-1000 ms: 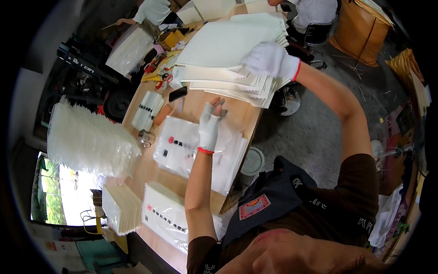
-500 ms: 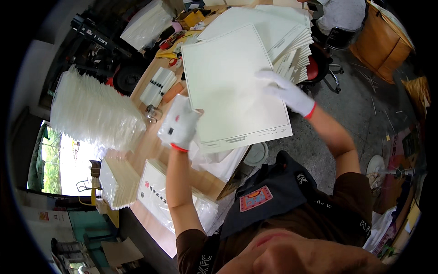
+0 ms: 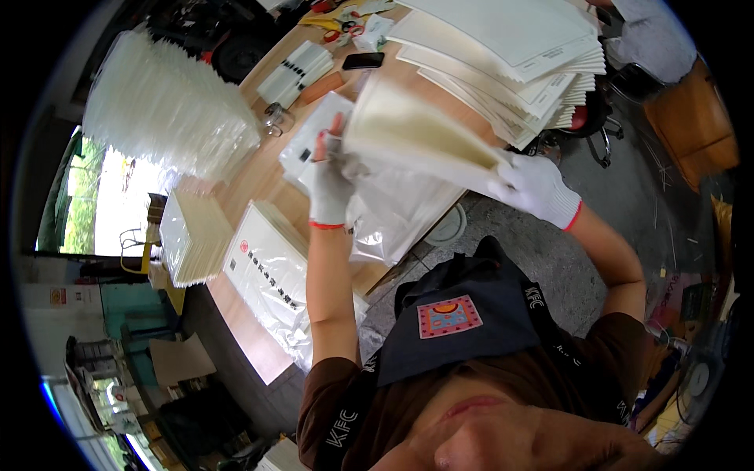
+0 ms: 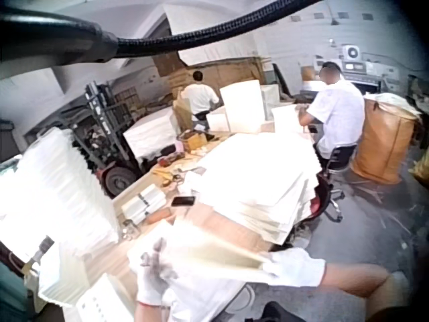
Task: The person repeatedly picks up stacks of white paper documents and places them into clear plastic sleeves on a table. The person then folds the top of the sleeve to seal it and sets the packaged item aside. This process is repeated continuously throughout the clip.
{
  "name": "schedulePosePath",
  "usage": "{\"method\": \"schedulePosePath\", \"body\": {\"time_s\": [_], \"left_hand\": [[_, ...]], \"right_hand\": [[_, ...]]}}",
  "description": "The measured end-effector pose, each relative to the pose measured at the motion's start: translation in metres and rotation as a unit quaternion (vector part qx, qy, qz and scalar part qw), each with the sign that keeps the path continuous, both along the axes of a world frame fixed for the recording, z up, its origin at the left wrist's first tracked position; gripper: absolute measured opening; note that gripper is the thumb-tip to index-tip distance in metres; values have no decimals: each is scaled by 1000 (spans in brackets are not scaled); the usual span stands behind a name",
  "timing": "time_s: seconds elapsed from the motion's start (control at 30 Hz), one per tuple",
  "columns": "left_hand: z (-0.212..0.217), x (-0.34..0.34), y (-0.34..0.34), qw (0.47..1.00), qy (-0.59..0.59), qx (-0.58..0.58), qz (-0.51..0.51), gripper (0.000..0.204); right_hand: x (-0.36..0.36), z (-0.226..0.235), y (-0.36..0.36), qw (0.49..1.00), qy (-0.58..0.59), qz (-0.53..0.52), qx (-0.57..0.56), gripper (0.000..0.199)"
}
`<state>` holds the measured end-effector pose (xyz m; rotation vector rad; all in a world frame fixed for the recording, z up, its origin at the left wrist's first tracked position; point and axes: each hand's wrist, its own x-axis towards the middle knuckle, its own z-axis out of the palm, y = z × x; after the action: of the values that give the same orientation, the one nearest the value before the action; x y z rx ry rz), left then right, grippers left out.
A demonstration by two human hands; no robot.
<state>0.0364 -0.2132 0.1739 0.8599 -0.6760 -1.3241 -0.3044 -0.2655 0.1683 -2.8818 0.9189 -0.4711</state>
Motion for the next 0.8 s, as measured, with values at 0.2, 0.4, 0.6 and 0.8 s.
{"method": "schedulePosePath", "body": {"time_s": [0.2,0.4,0.6,0.8], "left_hand": [[24,-26,40,884,-460,-56,-69,56],[-54,-97,103,838,-541,-61,-11,43],[-78,-90,63,746,-607,-271,43,28],[-49,-123,34,822,-538,-180,60,34]], "right_hand": [[32,-16,-11,978,170,103,-59,16],[53,-27,-33,949,88,115,281,28],[107,-90,-28,941,-59,58,329,30],[156,-117,30,993,28,61,100,36]]}}
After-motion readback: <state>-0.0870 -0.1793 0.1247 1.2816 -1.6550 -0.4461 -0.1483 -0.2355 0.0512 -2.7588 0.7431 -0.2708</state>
